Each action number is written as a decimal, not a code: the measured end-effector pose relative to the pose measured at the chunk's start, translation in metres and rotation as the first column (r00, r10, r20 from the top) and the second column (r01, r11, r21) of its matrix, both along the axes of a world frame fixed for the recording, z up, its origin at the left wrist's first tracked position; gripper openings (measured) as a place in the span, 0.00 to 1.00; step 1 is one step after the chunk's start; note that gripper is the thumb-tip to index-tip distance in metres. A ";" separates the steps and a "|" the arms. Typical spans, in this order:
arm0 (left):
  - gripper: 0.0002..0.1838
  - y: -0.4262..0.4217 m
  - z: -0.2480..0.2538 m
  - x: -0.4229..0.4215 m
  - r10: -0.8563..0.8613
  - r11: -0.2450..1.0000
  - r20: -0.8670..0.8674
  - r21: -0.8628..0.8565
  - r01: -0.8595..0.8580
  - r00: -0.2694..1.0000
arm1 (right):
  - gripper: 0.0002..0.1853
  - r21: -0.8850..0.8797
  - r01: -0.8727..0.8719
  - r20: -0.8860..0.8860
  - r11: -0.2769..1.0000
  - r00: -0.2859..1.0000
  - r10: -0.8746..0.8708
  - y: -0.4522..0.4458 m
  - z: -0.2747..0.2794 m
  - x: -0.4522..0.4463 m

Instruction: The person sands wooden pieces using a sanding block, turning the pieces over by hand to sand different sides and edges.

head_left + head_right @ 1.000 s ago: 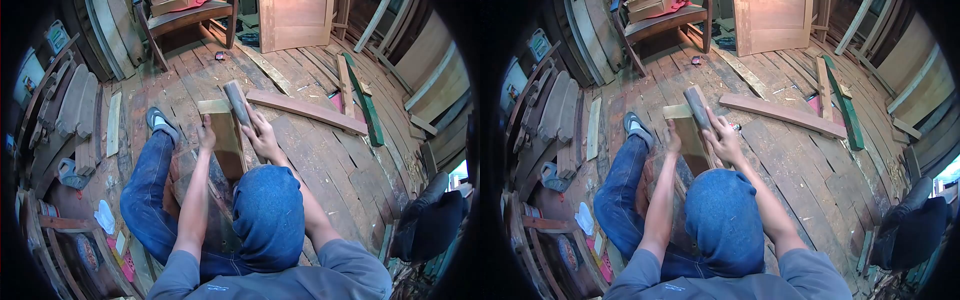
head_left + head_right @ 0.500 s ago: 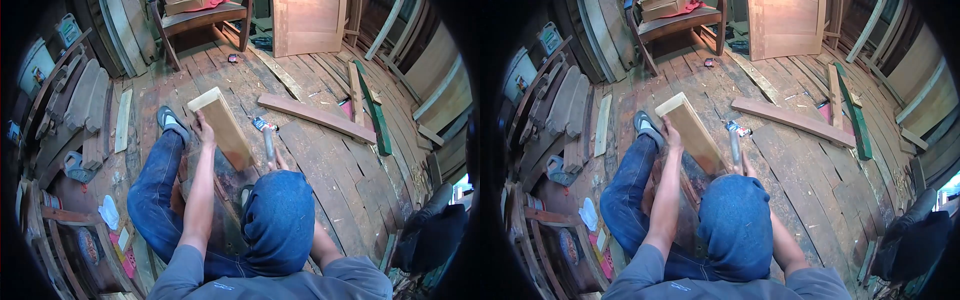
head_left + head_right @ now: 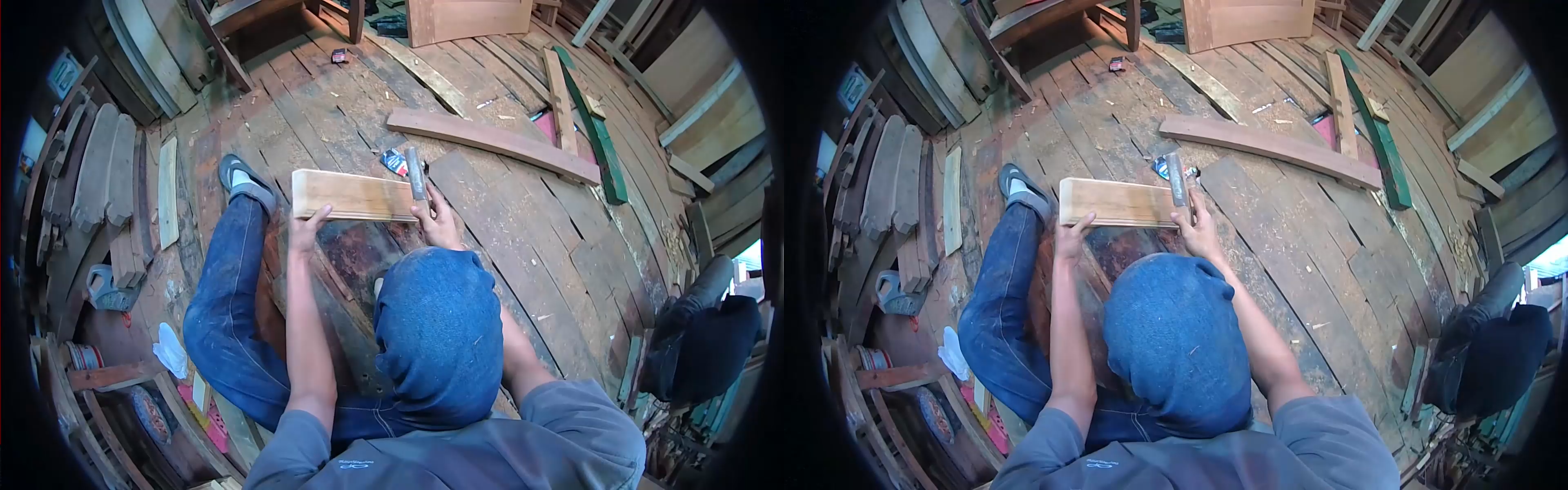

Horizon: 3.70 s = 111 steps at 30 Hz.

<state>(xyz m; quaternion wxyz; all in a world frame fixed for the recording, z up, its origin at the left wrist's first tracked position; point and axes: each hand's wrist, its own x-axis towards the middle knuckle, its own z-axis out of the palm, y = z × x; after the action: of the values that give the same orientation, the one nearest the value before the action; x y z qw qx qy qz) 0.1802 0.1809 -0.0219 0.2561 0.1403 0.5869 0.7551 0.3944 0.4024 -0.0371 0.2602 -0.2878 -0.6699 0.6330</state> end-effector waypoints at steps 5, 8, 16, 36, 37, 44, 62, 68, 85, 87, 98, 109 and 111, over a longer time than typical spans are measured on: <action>0.27 -0.014 -0.026 0.004 0.040 0.993 0.189 0.105 -0.061 0.981 | 0.39 -0.095 0.021 0.063 0.995 0.998 -0.015 -0.003 -0.029 0.014; 0.27 -0.002 -0.026 0.008 0.092 0.986 0.160 0.126 -0.113 0.983 | 0.38 -0.204 0.100 0.094 0.974 0.992 -0.082 -0.009 -0.008 0.023; 0.29 0.043 0.043 0.027 0.030 0.980 -0.124 0.198 -0.005 0.992 | 0.36 -0.245 0.112 -0.096 0.963 0.986 -0.139 0.019 0.029 0.023; 0.25 0.011 0.058 0.018 -0.217 0.968 -0.227 0.075 0.240 0.949 | 0.40 0.070 0.215 -0.140 0.974 0.969 -0.204 -0.002 0.050 0.011; 0.23 0.006 0.056 0.012 -0.205 0.960 -0.272 0.130 0.247 0.940 | 0.40 0.178 0.253 -0.008 0.951 0.967 -0.256 -0.015 0.080 0.011; 0.23 -0.053 0.004 -0.027 -0.117 0.992 -0.274 0.016 0.126 0.955 | 0.42 0.413 0.181 -0.064 0.892 0.983 -0.170 -0.026 0.049 -0.033; 0.30 0.011 -0.004 0.039 -0.384 0.859 -0.456 -0.494 0.131 0.803 | 0.43 0.580 0.078 0.120 0.811 0.976 -0.179 0.056 0.028 -0.010; 0.24 0.042 -0.058 0.101 -0.415 0.854 -0.448 -0.493 0.169 0.792 | 0.43 0.589 0.080 0.126 0.804 0.974 -0.189 0.079 0.016 0.029; 0.17 0.045 -0.068 0.119 -0.334 0.877 -0.392 -0.463 0.130 0.857 | 0.38 0.579 -0.097 0.500 0.810 0.826 -0.259 0.074 0.005 0.093; 0.16 0.046 -0.072 0.118 -0.331 0.886 -0.381 -0.439 0.147 0.863 | 0.37 0.550 -0.004 0.451 0.835 0.843 -0.293 0.076 0.003 0.089; 0.14 0.045 -0.064 0.124 -0.355 0.893 -0.450 -0.422 0.155 0.819 | 0.37 0.578 -0.116 0.497 0.807 0.835 -0.235 0.098 0.003 0.096; 0.14 0.045 -0.054 0.131 -0.334 0.886 -0.450 -0.450 0.113 0.828 | 0.36 0.429 -0.381 0.672 0.819 0.741 -0.007 0.035 0.051 0.097; 0.15 0.044 -0.052 0.129 -0.360 0.867 -0.446 -0.484 0.117 0.820 | 0.38 0.520 -0.165 0.549 0.838 0.816 -0.180 0.103 0.008 0.113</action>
<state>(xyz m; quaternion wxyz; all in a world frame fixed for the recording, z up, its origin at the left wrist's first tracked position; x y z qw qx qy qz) 0.3087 0.2251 -0.0736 0.2069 0.3533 0.7644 0.4981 0.5076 0.5055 -0.0293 0.1183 -0.3824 -0.8670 0.2968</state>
